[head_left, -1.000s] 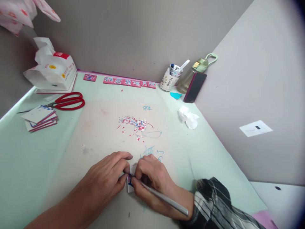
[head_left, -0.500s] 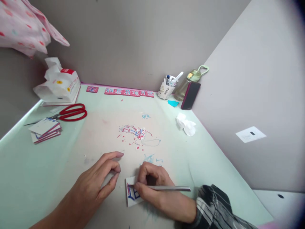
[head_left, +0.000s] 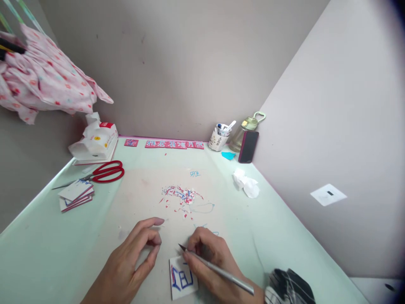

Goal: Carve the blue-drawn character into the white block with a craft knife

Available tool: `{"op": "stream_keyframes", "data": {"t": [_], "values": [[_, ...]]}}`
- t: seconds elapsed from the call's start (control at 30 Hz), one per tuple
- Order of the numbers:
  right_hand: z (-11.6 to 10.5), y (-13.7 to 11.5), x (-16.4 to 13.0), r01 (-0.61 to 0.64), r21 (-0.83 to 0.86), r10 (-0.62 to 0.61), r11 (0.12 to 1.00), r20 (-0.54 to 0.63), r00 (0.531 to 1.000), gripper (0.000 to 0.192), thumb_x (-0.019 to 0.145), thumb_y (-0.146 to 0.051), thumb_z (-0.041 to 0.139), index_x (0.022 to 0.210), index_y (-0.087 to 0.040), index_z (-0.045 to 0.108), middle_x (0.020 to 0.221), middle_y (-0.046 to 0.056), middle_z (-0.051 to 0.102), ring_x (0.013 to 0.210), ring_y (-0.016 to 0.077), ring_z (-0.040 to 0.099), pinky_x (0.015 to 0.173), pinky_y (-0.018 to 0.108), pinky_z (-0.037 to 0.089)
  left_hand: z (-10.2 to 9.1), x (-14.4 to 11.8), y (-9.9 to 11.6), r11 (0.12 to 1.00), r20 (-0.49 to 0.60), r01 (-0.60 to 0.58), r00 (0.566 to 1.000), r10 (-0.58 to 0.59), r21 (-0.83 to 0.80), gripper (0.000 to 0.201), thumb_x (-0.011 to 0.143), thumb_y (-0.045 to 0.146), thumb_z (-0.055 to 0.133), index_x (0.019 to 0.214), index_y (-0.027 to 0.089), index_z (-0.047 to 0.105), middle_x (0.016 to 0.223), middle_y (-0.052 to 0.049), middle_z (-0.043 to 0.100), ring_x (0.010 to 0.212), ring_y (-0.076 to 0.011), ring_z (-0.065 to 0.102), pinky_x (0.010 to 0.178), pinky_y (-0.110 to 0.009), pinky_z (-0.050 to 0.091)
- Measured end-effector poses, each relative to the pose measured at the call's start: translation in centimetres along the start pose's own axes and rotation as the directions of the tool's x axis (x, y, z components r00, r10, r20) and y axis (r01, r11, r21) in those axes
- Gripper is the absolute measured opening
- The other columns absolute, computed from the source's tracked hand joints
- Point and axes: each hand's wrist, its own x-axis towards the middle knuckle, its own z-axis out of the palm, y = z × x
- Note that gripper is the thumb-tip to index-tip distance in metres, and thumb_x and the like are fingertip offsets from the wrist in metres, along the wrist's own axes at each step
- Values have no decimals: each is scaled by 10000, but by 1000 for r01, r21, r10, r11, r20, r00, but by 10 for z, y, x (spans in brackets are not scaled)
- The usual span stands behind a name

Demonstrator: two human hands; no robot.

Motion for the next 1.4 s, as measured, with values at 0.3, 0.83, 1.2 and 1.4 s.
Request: {"op": "stream_keyframes", "data": {"t": [0.3,0.83,1.2,1.4], "values": [[-3,4,-1,-19,-6,19,1000,-56,998,160,907,-309,663,793,-197,660,720,-6,603,687,149,530,644,274,405,-4,2,5,997,-45,67,997,-69,-46,129,996,326,509,927,278,607,1270,-45,700,1010,-194,756,855,-271,611],[-9,28,6,306,-319,-339,897,-50,940,285,977,-83,477,1158,-239,632,1040,69,640,928,198,625,794,312,515,-9,5,7,994,-34,80,996,-82,-68,163,1007,334,488,902,268,594,1277,-35,670,916,-168,730,844,-270,602],[-6,26,8,285,-412,-302,865,24,953,379,902,32,446,1060,-217,684,985,73,649,905,199,648,789,319,561,3,2,-5,996,-100,12,995,-21,-89,144,975,278,496,870,271,594,1212,-47,720,953,-185,756,829,-250,601],[-11,23,12,277,-430,-306,859,3,952,250,946,-51,483,1005,-218,658,953,70,674,861,196,662,735,297,573,14,0,-12,996,-146,-11,989,-3,-94,144,941,208,486,876,282,591,1147,-38,738,997,-180,762,830,-229,593]]}}
